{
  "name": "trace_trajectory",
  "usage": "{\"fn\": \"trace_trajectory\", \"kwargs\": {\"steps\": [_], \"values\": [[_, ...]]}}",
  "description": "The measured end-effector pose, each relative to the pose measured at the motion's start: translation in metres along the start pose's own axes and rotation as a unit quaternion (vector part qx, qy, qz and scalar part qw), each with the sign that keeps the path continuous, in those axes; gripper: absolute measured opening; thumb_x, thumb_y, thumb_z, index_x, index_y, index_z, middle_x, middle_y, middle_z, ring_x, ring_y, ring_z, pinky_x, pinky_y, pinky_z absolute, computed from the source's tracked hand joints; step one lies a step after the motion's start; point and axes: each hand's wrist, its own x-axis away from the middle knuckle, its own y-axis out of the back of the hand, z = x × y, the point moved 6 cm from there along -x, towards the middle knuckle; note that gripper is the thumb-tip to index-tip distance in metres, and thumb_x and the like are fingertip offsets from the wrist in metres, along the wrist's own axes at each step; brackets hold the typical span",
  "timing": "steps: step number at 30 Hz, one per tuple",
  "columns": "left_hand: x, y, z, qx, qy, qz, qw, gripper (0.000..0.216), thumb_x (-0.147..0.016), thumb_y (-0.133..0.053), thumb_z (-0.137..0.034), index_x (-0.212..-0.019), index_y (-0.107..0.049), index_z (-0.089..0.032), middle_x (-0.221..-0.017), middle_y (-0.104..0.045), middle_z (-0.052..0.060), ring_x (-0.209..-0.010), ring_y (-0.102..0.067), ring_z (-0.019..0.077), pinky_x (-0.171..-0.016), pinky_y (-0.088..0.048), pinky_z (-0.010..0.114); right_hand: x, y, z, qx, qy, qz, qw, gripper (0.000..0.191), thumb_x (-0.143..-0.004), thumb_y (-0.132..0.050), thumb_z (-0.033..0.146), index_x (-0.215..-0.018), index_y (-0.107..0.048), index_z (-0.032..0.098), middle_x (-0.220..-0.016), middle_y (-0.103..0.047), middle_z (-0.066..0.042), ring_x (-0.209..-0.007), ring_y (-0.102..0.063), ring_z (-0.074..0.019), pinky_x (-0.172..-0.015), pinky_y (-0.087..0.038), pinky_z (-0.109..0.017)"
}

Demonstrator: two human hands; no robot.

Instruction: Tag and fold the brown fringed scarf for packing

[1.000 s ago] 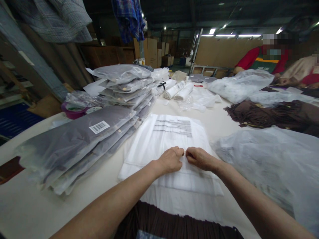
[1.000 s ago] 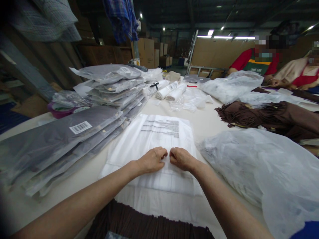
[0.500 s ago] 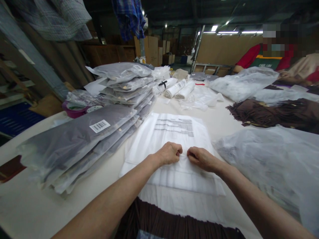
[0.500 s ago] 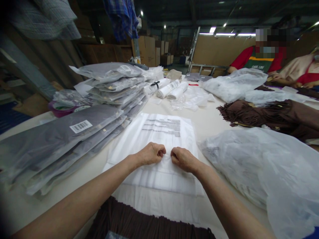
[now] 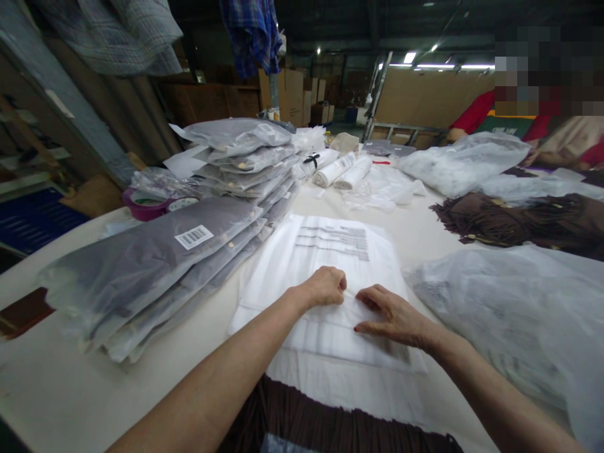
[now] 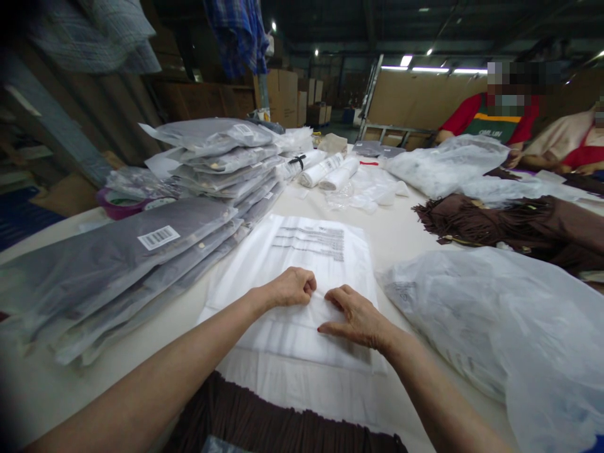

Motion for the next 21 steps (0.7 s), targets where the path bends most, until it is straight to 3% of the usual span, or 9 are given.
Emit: {"fn": "trace_trajectory", "kwargs": {"steps": [9, 15, 18, 21], "values": [[0.000, 0.002, 0.000, 0.018, 0.004, 0.008, 1.000, 0.016, -0.069, -0.062, -0.005, -0.084, -0.062, -0.011, -0.078, -0.065, 0.001, -0.068, -0.060, 0.0116, -0.064, -0.050, 0.025, -0.001, -0.002, 0.000, 0.033, 0.034, -0.048, 0.998, 0.024, -0.082, -0.050, 0.036, -0.098, -0.053, 0.018, -0.090, -0.054, -0.006, -0.075, -0.054, -0.0147, -0.070, -0.045, -0.030], [-0.001, -0.001, 0.003, 0.023, 0.002, 0.002, 1.000, 0.013, -0.072, -0.060, -0.008, -0.085, -0.062, -0.012, -0.081, -0.065, 0.002, -0.071, -0.060, 0.0121, -0.065, -0.050, 0.026, 0.009, -0.002, 0.011, 0.091, 0.108, -0.071, 0.987, 0.031, -0.080, -0.043, 0.014, -0.110, -0.051, 0.018, -0.101, -0.059, -0.010, -0.091, -0.056, -0.0200, -0.080, -0.047, -0.037], [-0.002, -0.001, 0.006, 0.019, -0.003, 0.003, 1.000, 0.015, -0.072, -0.058, -0.008, -0.086, -0.062, -0.012, -0.082, -0.066, 0.003, -0.072, -0.061, 0.0126, -0.065, -0.049, 0.025, 0.012, -0.004, 0.012, 0.121, 0.116, -0.097, 0.981, 0.028, -0.081, -0.039, 0.008, -0.102, -0.055, 0.018, -0.097, -0.062, -0.009, -0.088, -0.058, -0.0193, -0.076, -0.048, -0.034], [0.003, 0.002, 0.002, 0.003, -0.014, 0.006, 1.000, 0.016, -0.072, -0.057, -0.014, -0.088, -0.062, -0.013, -0.082, -0.067, 0.003, -0.072, -0.061, 0.0135, -0.063, -0.047, 0.023, 0.013, -0.003, 0.011, 0.148, 0.095, -0.156, 0.972, 0.019, -0.088, -0.038, 0.016, -0.092, -0.056, 0.019, -0.088, -0.063, -0.006, -0.080, -0.059, -0.0152, -0.071, -0.047, -0.027]]}}
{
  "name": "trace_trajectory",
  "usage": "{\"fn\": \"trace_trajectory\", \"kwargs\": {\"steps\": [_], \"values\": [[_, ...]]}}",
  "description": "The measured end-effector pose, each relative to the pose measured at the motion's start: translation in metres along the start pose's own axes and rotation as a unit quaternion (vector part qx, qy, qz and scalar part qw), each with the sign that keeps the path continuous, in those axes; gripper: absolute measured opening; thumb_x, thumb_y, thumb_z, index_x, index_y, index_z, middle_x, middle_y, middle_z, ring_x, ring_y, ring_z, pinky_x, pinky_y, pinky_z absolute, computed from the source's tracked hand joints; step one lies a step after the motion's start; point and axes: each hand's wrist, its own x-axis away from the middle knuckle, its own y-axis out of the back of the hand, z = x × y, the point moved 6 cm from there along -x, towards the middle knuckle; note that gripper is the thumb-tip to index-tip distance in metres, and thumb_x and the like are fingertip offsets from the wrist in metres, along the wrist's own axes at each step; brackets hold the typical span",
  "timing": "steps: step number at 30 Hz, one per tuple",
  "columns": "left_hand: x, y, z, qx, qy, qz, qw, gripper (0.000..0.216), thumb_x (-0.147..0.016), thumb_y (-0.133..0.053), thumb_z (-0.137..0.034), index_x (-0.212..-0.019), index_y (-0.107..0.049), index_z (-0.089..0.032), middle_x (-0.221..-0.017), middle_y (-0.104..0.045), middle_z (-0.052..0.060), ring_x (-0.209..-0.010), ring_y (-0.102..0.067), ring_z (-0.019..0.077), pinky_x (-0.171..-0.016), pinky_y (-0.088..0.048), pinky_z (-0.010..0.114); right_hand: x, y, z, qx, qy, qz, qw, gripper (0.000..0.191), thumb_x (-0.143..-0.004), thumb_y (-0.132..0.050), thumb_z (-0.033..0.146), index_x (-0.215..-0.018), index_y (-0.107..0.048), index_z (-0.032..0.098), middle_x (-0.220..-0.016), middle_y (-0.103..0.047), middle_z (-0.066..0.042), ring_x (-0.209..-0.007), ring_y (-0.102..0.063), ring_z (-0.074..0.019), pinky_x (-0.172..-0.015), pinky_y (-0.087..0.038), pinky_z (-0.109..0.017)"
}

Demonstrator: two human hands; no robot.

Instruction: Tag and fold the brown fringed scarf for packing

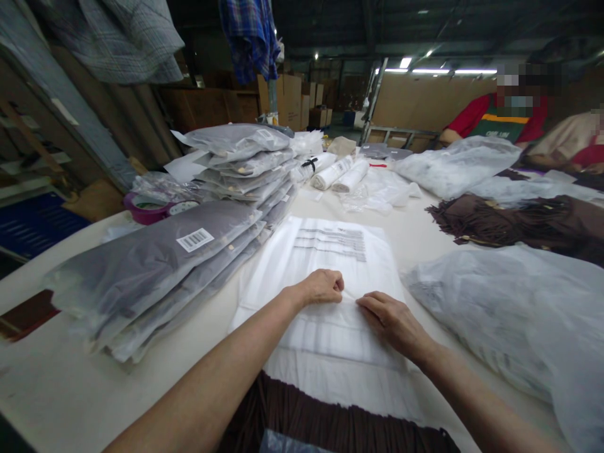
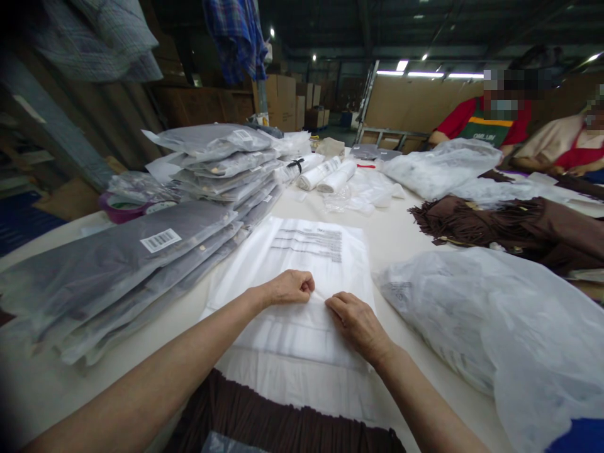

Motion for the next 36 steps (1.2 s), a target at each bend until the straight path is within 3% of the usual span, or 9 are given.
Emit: {"fn": "trace_trajectory", "kwargs": {"steps": [4, 7, 9, 11, 14, 18, 24, 29, 36], "values": [[0.017, 0.000, -0.024, -0.050, -0.050, -0.015, 0.997, 0.039, -0.069, -0.065, -0.038, -0.100, -0.058, -0.013, -0.092, -0.066, 0.006, -0.082, -0.060, 0.0186, -0.070, -0.048, 0.026, 0.003, 0.007, 0.007, 0.072, -0.012, -0.080, 0.994, 0.020, -0.090, -0.036, 0.017, -0.086, -0.055, 0.017, -0.076, -0.059, -0.005, -0.071, -0.055, -0.0158, -0.065, -0.042, -0.027], [0.031, -0.002, -0.045, -0.116, -0.083, -0.073, 0.987, 0.027, -0.079, -0.055, -0.029, -0.098, -0.057, -0.011, -0.102, -0.061, 0.013, -0.097, -0.055, 0.0264, -0.084, -0.042, 0.038, 0.009, 0.016, 0.019, 0.133, 0.007, -0.118, 0.984, 0.023, -0.090, -0.034, 0.014, -0.080, -0.054, 0.018, -0.070, -0.056, -0.005, -0.067, -0.048, -0.0170, -0.064, -0.036, -0.029], [0.038, -0.003, -0.052, -0.152, -0.100, -0.097, 0.978, 0.022, -0.087, -0.042, -0.024, -0.092, -0.058, -0.011, -0.099, -0.061, 0.015, -0.097, -0.054, 0.0278, -0.084, -0.040, 0.041, 0.014, 0.022, 0.025, 0.165, 0.022, -0.132, 0.977, 0.023, -0.090, -0.034, 0.013, -0.079, -0.054, 0.018, -0.067, -0.053, -0.003, -0.064, -0.044, -0.0167, -0.062, -0.033, -0.029], [0.043, -0.003, -0.055, -0.177, -0.118, -0.098, 0.972, 0.029, -0.092, -0.036, -0.029, -0.086, -0.059, -0.013, -0.093, -0.062, 0.013, -0.092, -0.056, 0.0264, -0.080, -0.041, 0.040, 0.020, 0.028, 0.029, 0.188, 0.038, -0.141, 0.971, 0.023, -0.090, -0.034, 0.013, -0.082, -0.054, 0.019, -0.065, -0.052, -0.002, -0.061, -0.042, -0.0161, -0.060, -0.031, -0.029], [0.050, -0.001, -0.051, -0.211, -0.135, -0.080, 0.965, 0.028, -0.091, -0.040, -0.031, -0.081, -0.060, -0.014, -0.085, -0.064, 0.010, -0.084, -0.058, 0.0239, -0.073, -0.043, 0.035, 0.029, 0.033, 0.034, 0.205, 0.059, -0.157, 0.964, 0.021, -0.090, -0.034, 0.012, -0.084, -0.053, 0.018, -0.063, -0.052, -0.001, -0.059, -0.043, -0.0151, -0.058, -0.031, -0.028], [0.057, 0.001, -0.039, -0.255, -0.117, -0.071, 0.957, 0.018, -0.082, -0.043, -0.007, -0.080, -0.060, -0.014, -0.079, -0.064, 0.010, -0.077, -0.059, 0.0233, -0.065, -0.043, 0.032, 0.039, 0.035, 0.042, 0.205, 0.084, -0.170, 0.960, 0.019, -0.090, -0.036, 0.012, -0.082, -0.052, 0.018, -0.061, -0.050, -0.001, -0.056, -0.044, -0.0148, -0.056, -0.031, -0.028], [0.074, 0.015, -0.012, -0.304, -0.060, -0.118, 0.943, 0.025, -0.072, -0.040, 0.004, -0.082, -0.059, -0.009, -0.082, -0.062, 0.015, -0.080, -0.057, 0.0274, -0.066, -0.043, 0.037, 0.059, 0.031, 0.048, 0.191, 0.108, -0.155, 0.963, 0.021, -0.086, -0.035, 0.006, -0.080, -0.051, 0.018, -0.062, -0.050, 0.000, -0.058, -0.045, -0.0132, -0.057, -0.035, -0.024], [0.097, 0.020, 0.001, -0.307, -0.061, -0.155, 0.937, 0.024, -0.076, -0.038, 0.002, -0.078, -0.057, -0.012, -0.079, -0.060, 0.012, -0.077, -0.055, 0.0238, -0.067, -0.044, 0.035, 0.075, 0.030, 0.027, 0.211, 0.018, -0.171, 0.962, 0.022, -0.080, -0.037, 0.003, -0.086, -0.054, 0.017, -0.068, -0.056, -0.005, -0.063, -0.049, -0.0182, -0.061, -0.037, -0.029], [0.136, 0.031, 0.026, -0.217, -0.018, -0.240, 0.946, 0.023, -0.076, -0.039, -0.001, -0.067, -0.053, -0.017, -0.071, -0.057, 0.008, -0.074, -0.052, 0.0219, -0.069, -0.041, 0.033, 0.100, 0.036, -0.011, 0.112, -0.203, -0.179, 0.956, 0.015, -0.071, -0.043, 0.010, -0.065, -0.047, 0.023, -0.065, -0.057, -0.006, -0.059, -0.051, -0.0218, -0.057, -0.033, -0.033]]}}
